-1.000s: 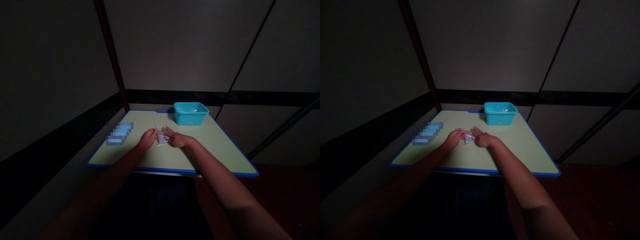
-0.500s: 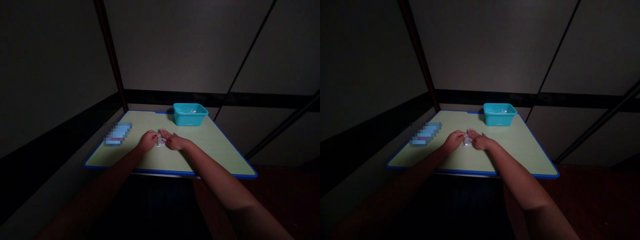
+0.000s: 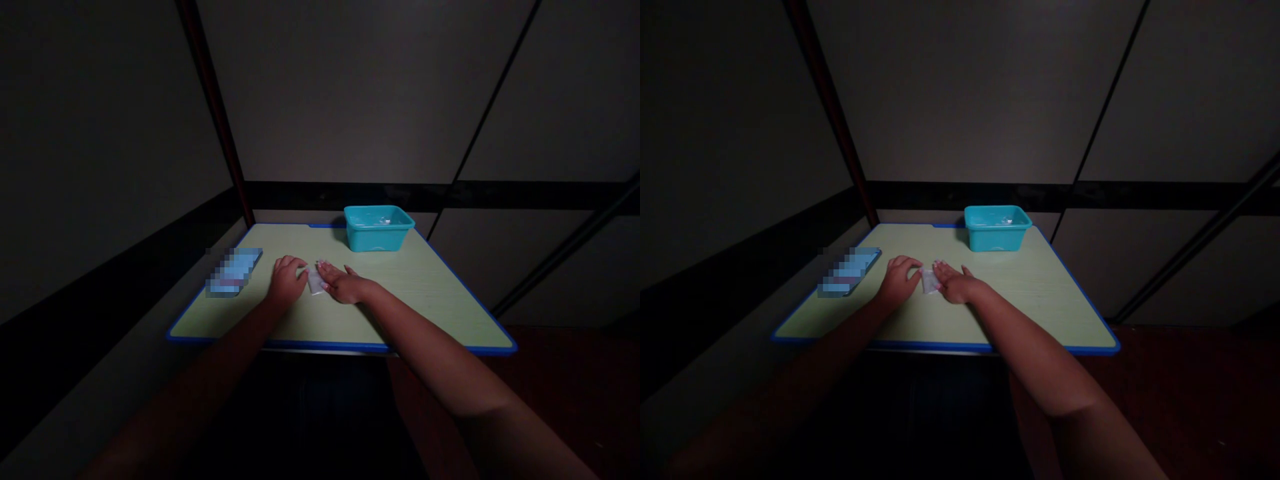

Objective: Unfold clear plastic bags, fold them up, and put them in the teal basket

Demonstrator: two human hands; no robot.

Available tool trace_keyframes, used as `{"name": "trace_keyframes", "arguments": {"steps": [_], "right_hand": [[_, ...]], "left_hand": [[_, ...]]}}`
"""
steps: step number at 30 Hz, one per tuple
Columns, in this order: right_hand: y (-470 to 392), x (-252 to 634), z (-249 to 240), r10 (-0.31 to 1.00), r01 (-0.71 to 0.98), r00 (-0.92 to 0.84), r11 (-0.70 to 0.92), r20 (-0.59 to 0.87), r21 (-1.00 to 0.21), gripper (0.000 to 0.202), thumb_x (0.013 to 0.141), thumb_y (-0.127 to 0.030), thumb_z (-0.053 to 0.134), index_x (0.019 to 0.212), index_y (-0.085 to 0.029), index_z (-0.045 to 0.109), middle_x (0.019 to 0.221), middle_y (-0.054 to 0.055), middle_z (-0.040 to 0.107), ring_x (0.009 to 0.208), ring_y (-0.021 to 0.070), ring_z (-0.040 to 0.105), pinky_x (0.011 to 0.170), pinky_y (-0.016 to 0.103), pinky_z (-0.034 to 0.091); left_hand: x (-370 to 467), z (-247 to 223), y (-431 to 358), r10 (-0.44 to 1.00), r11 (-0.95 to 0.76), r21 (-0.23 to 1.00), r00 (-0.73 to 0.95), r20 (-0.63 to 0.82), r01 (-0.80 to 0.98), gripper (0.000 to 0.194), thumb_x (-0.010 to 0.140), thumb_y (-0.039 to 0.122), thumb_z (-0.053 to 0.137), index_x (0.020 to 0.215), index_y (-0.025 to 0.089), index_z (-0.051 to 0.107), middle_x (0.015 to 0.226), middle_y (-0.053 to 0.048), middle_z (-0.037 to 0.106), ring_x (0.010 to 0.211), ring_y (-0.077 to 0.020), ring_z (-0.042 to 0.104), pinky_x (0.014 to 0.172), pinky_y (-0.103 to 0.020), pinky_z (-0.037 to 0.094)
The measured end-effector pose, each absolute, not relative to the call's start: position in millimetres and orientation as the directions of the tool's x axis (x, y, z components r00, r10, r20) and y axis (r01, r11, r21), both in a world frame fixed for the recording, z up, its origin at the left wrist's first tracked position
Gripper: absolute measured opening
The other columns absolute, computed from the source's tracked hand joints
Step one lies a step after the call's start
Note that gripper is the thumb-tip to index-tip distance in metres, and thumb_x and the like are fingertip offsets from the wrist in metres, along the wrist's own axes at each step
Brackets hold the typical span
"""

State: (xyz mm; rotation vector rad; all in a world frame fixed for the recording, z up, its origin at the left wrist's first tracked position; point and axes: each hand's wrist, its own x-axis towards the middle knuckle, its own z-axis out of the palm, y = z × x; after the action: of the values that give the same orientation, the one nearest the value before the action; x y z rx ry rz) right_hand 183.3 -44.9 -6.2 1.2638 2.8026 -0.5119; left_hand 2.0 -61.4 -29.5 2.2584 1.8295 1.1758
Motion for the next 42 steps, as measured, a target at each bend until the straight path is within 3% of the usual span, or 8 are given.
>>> {"name": "trace_keyframes", "arguments": {"steps": [4, 7, 12, 16, 20, 26, 35, 42], "right_hand": [[-46.1, 181.6, -5.9, 0.723, 0.739, -0.669, 0.626, -0.171, -0.248, 0.061, 0.092, -0.037, 0.028, 0.146, -0.021, 0.004, 0.151, 0.004, 0.001, 0.139, 0.0214, 0.001, 0.108, 0.056, 0.006], [-47.1, 179.9, -5.6, 0.717, 0.733, -0.676, 0.630, -0.172, -0.257, 0.065, 0.091, -0.042, 0.032, 0.146, -0.020, 0.005, 0.151, 0.005, 0.002, 0.139, 0.0223, 0.002, 0.108, 0.056, 0.005], [-47.1, 181.4, -3.1, 0.714, 0.725, -0.679, 0.617, -0.169, -0.305, 0.077, 0.087, -0.052, 0.038, 0.146, -0.018, 0.003, 0.151, 0.007, 0.003, 0.139, 0.0239, 0.000, 0.108, 0.056, 0.004], [-40.3, 191.2, -1.4, 0.736, 0.706, -0.671, 0.596, -0.091, -0.382, 0.072, 0.089, -0.044, 0.039, 0.146, -0.013, 0.007, 0.151, 0.010, 0.003, 0.138, 0.0213, 0.004, 0.111, 0.047, 0.011], [-31.7, 200.3, -1.4, 0.700, 0.628, -0.714, 0.656, 0.026, -0.418, 0.054, 0.091, -0.027, 0.037, 0.142, -0.012, 0.028, 0.147, 0.010, 0.024, 0.136, 0.0173, 0.018, 0.111, 0.034, 0.018], [-29.2, 201.6, -2.3, 0.667, 0.600, -0.744, 0.694, 0.041, -0.399, 0.052, 0.081, -0.015, 0.052, 0.133, -0.022, 0.046, 0.135, 0.005, 0.045, 0.131, 0.0198, 0.032, 0.106, 0.034, 0.029], [-22.6, 203.3, -11.4, 0.644, 0.560, -0.764, 0.691, 0.039, -0.456, 0.053, 0.082, -0.024, 0.056, 0.134, -0.016, 0.045, 0.138, 0.008, 0.042, 0.133, 0.0201, 0.026, 0.110, 0.036, 0.023], [-34.6, 189.1, -8.0, 0.719, 0.668, -0.692, 0.671, 0.065, -0.321, 0.059, 0.092, -0.037, 0.036, 0.145, -0.021, 0.017, 0.150, 0.009, 0.014, 0.138, 0.0239, 0.011, 0.105, 0.059, 0.017]], "left_hand": [[-2.5, -28.1, -83.3, 0.898, -0.392, 0.368, 0.265, 0.350, 0.843, 0.042, 0.086, 0.034, 0.043, 0.125, 0.020, 0.050, 0.136, -0.011, 0.046, 0.129, -0.0261, 0.034, 0.106, -0.053, 0.018], [-5.5, -27.5, -99.4, 0.874, -0.486, 0.300, 0.444, 0.200, 0.821, 0.047, 0.090, 0.037, 0.035, 0.135, 0.022, 0.039, 0.143, -0.009, 0.037, 0.135, -0.0231, 0.026, 0.107, -0.055, 0.008], [-6.4, -26.9, -106.9, 0.852, -0.523, 0.254, 0.496, 0.165, 0.814, 0.047, 0.090, 0.039, 0.036, 0.134, 0.022, 0.042, 0.143, -0.011, 0.035, 0.134, -0.0202, 0.028, 0.108, -0.049, 0.014], [-5.8, -27.6, -105.7, 0.851, -0.525, 0.277, 0.495, 0.174, 0.805, 0.047, 0.089, 0.041, 0.038, 0.133, 0.023, 0.043, 0.143, -0.010, 0.036, 0.134, -0.0212, 0.028, 0.107, -0.047, 0.019], [-5.5, -27.0, -106.9, 0.850, -0.527, 0.276, 0.497, 0.176, 0.803, 0.047, 0.090, 0.043, 0.037, 0.134, 0.029, 0.042, 0.144, -0.008, 0.035, 0.135, -0.0221, 0.027, 0.106, -0.050, 0.019], [-5.9, -25.7, -106.2, 0.856, -0.517, 0.264, 0.494, 0.152, 0.814, 0.044, 0.090, 0.044, 0.036, 0.132, 0.032, 0.043, 0.144, -0.009, 0.034, 0.135, -0.0221, 0.028, 0.105, -0.051, 0.020], [-10.8, -29.1, -103.3, 0.794, -0.599, 0.342, 0.483, 0.369, 0.724, 0.038, 0.089, 0.035, 0.043, 0.119, 0.020, 0.059, 0.131, -0.009, 0.053, 0.126, -0.0221, 0.042, 0.104, -0.042, 0.034], [-15.7, -35.0, -97.1, 0.730, -0.629, 0.243, 0.452, 0.514, 0.739, 0.033, 0.088, 0.031, 0.043, 0.107, 0.015, 0.066, 0.116, -0.009, 0.064, 0.115, -0.0214, 0.053, 0.100, -0.040, 0.041]]}}
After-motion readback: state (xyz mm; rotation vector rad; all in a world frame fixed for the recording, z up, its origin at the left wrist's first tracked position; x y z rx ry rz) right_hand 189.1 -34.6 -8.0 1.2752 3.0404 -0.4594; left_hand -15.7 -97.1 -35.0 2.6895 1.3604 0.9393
